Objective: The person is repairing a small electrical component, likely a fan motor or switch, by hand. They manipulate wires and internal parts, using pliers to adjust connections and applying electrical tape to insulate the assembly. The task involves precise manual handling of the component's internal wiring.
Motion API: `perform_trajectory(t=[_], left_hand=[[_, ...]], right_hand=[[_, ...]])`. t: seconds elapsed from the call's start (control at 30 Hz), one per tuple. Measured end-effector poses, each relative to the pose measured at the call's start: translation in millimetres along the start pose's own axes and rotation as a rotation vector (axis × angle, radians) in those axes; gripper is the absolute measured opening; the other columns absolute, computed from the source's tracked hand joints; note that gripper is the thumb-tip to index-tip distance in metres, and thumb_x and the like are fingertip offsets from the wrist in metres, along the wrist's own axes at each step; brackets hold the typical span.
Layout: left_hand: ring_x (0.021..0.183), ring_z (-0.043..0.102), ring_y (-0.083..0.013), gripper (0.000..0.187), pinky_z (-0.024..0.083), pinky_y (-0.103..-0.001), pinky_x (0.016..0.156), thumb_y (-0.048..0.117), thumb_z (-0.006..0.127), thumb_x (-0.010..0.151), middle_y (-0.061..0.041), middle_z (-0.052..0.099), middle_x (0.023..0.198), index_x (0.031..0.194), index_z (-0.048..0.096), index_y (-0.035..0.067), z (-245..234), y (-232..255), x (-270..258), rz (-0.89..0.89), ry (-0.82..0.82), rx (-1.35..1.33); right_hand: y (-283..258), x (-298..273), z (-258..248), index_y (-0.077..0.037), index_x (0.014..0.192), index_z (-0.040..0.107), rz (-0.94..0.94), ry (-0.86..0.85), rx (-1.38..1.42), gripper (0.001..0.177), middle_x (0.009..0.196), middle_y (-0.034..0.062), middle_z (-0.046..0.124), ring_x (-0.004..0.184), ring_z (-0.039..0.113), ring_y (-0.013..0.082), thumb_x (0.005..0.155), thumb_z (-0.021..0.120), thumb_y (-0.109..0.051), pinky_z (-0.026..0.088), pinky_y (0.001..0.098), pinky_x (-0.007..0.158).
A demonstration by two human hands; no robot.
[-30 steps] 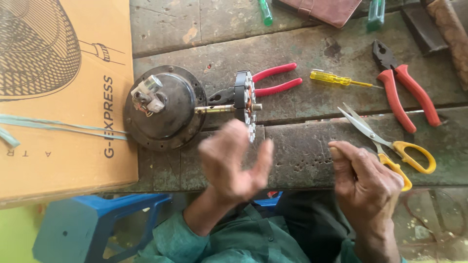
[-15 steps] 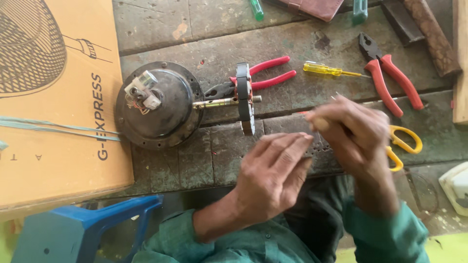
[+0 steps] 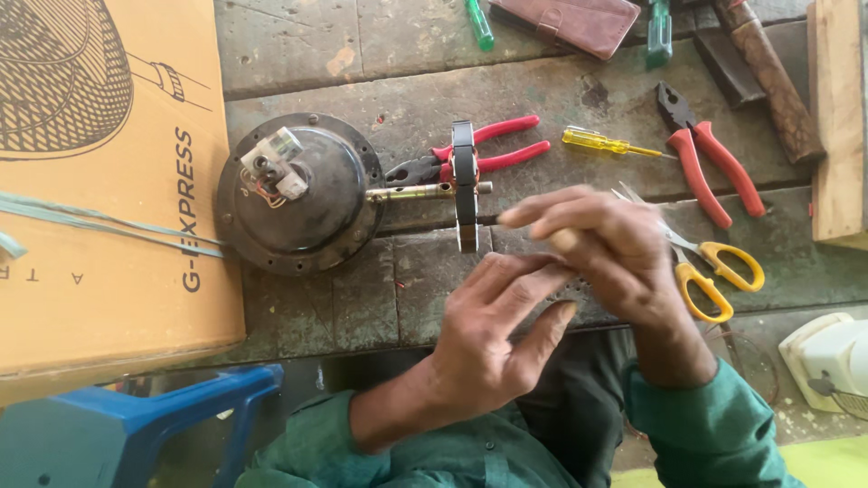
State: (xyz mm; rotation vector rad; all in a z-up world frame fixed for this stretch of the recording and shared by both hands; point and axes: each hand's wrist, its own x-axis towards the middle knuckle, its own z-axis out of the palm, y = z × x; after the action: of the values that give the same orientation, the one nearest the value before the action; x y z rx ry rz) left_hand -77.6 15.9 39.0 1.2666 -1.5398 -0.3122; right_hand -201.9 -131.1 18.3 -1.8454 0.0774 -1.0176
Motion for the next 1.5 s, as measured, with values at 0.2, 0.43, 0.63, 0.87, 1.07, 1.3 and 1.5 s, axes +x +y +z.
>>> perform_trajectory(t=[0.2, 0.43, 0.63, 0.87, 1.07, 1.3, 1.5], left_hand=[[0.089, 0.070, -0.0111, 0.009, 0.061, -0.027, 0.081, 0.010, 0.069, 0.108, -0.005, 0.073, 0.100, 0.116, 0.071, 0.007, -26, -18, -1, -0.175, 0.038, -0.350], [0.081, 0.065, -0.0091, 0.011, 0.055, -0.025, 0.072, 0.007, 0.065, 0.105, -0.004, 0.072, 0.094, 0.113, 0.070, 0.002, -51, -51, 8, -0.437, 0.174, -0.663], [0.080, 0.064, -0.0092, 0.010, 0.051, -0.025, 0.070, 0.004, 0.065, 0.104, -0.004, 0.070, 0.093, 0.112, 0.070, 0.001, -57, -59, 5, -0.484, 0.216, -0.701], [0.076, 0.063, -0.0089, 0.010, 0.050, -0.024, 0.067, 0.005, 0.067, 0.103, -0.004, 0.069, 0.089, 0.111, 0.070, 0.000, -52, -75, 9, -0.500, 0.251, -0.674], [0.077, 0.063, -0.0071, 0.010, 0.051, -0.024, 0.066, 0.006, 0.067, 0.101, -0.002, 0.070, 0.090, 0.109, 0.070, 0.001, -46, -84, 17, -0.530, 0.293, -0.677], [0.077, 0.062, -0.0065, 0.008, 0.051, -0.024, 0.066, 0.004, 0.066, 0.103, -0.002, 0.071, 0.092, 0.109, 0.070, 0.001, -40, -91, 15, -0.507, 0.320, -0.729], [0.077, 0.064, -0.0060, 0.010, 0.054, -0.023, 0.065, 0.002, 0.068, 0.100, -0.002, 0.072, 0.091, 0.109, 0.073, 0.001, -40, -96, 11, -0.517, 0.280, -0.551]], right_hand=[[-1, 9, 9, -0.002, 0.112, 0.062, 0.019, -0.061, -0.199, 0.007, 0.102, 0.0096, 0.075, 0.091, 0.078, 0.0203, 0.106, 0.060, 0.000, 0.063, 0.0319, 0.080], [-5, 20, 23, -0.001, 0.111, 0.062, -0.100, -0.005, -0.522, 0.012, 0.097, 0.0126, 0.072, 0.081, 0.074, 0.0256, 0.101, 0.067, 0.003, 0.056, 0.0344, 0.071], [-4, 23, 28, 0.000, 0.111, 0.062, -0.105, -0.011, -0.546, 0.013, 0.093, 0.0112, 0.071, 0.076, 0.072, 0.0241, 0.100, 0.067, 0.003, 0.054, 0.0348, 0.067], [1, 22, 38, -0.001, 0.110, 0.063, 0.019, 0.095, -0.584, 0.008, 0.084, 0.0116, 0.070, 0.071, 0.072, 0.0241, 0.104, 0.068, -0.001, 0.052, 0.0335, 0.063], [1, 22, 49, -0.002, 0.107, 0.066, 0.169, 0.223, -0.549, 0.006, 0.083, 0.0112, 0.073, 0.068, 0.072, 0.0181, 0.104, 0.066, -0.007, 0.052, 0.0300, 0.061], [5, 18, 52, -0.002, 0.109, 0.066, 0.221, 0.257, -0.451, 0.009, 0.093, 0.0077, 0.078, 0.077, 0.074, 0.0124, 0.106, 0.064, -0.010, 0.056, 0.0273, 0.068], [16, 12, 48, -0.001, 0.112, 0.070, 0.303, 0.300, -0.259, 0.013, 0.099, 0.0068, 0.078, 0.090, 0.073, 0.0110, 0.108, 0.063, -0.012, 0.058, 0.0266, 0.079]])
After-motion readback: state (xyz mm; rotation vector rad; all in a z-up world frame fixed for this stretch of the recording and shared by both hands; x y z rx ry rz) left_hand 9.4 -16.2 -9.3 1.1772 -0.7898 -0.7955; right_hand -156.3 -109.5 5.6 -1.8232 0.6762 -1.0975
